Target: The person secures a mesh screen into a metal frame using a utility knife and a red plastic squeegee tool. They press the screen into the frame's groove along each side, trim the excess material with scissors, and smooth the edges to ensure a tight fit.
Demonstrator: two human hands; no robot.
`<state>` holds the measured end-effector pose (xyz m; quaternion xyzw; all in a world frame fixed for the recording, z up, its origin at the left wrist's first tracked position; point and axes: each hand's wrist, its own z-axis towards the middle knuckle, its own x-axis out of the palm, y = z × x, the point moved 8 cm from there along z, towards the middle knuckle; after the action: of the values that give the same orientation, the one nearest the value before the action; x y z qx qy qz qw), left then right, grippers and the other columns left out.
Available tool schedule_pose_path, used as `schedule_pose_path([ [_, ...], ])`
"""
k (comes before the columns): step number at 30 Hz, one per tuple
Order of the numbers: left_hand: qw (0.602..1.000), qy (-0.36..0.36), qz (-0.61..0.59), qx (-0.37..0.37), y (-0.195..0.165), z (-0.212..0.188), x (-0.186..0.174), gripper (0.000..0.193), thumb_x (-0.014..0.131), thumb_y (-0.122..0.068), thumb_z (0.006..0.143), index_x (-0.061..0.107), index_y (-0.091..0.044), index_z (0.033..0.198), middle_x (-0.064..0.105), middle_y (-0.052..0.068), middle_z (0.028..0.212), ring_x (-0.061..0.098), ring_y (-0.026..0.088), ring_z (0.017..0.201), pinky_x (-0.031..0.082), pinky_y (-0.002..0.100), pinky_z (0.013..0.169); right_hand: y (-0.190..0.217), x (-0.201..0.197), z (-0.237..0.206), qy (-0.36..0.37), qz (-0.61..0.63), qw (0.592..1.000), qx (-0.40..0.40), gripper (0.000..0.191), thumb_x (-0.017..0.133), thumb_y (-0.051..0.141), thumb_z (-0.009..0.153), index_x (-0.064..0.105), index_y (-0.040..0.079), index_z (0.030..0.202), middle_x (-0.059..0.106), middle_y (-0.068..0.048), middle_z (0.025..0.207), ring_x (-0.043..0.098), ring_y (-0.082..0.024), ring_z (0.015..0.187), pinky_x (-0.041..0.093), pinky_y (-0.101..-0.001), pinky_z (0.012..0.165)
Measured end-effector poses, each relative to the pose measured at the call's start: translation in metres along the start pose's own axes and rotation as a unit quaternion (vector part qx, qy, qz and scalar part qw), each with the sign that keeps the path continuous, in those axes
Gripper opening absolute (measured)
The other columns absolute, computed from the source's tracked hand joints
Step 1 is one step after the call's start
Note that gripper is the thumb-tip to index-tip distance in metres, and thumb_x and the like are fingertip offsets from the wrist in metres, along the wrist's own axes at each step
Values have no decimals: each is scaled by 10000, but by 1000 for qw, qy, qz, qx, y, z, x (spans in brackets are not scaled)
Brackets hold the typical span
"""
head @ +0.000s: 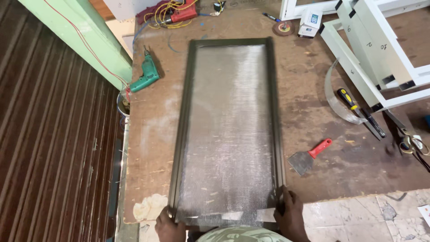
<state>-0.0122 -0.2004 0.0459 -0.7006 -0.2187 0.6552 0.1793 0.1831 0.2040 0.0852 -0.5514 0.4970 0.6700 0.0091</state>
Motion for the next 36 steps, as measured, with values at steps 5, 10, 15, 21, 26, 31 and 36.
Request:
schedule_pose_path([
  [5,998,-38,-43,-11,-2,-11,3,648,680,-118,689,598,-4,1322,676,251,1154,598,427,1145,450,517,1049,18,-6,36,6,-13,998,-54,898,769,2,646,444,99,1477,490,-236,1389,485,-451,1275,437,-494,1067],
  [10,975,2,-219,40,-72,47,11,621,601,-54,771,542,43,1382,621,276,1315,610,406,1251,472,478,1102,31,-18,118,51,-5,999,-4,385,744,80,843,611,5,1196,622,-203,1138,626,-359,1084,557,-444,953],
  [15,973,57,-61,214,-138,54,9,631,735,-19,683,565,-14,1290,546,244,1361,468,433,1279,403,475,1094,72,-69,125,-117,-7,968,-221,413,757,35,843,671,12,1247,652,-236,1285,617,-406,1170,513,-454,986],
  [21,929,146,31,339,-159,36,27,554,834,-68,646,628,-97,1160,613,105,1206,542,334,1173,432,453,1046,88,-8,82,89,6,971,-221,268,752,134,861,762,117,1128,732,-89,1196,658,-285,1160,537,-429,998],
  [26,917,93,-1,387,-149,55,43,520,822,-82,610,631,-81,1094,601,141,1142,552,357,1121,449,459,993,132,76,70,171,-5,931,-322,255,776,245,864,761,119,1085,717,-56,1129,654,-259,1061,546,-406,934],
  [31,911,96,-38,400,-127,82,54,464,803,-89,634,587,-58,1043,576,154,1097,549,373,1074,475,465,982,173,150,62,161,-21,897,-410,276,784,269,830,756,126,1064,711,-40,1095,635,-257,1042,496,-416,941],
  [36,896,105,-41,429,-116,82,61,436,787,-68,645,586,-64,1031,571,156,1101,550,364,1069,475,461,971,181,190,60,156,-29,900,-406,254,764,225,832,758,98,1052,703,-48,1075,620,-259,1034,460,-439,917],
])
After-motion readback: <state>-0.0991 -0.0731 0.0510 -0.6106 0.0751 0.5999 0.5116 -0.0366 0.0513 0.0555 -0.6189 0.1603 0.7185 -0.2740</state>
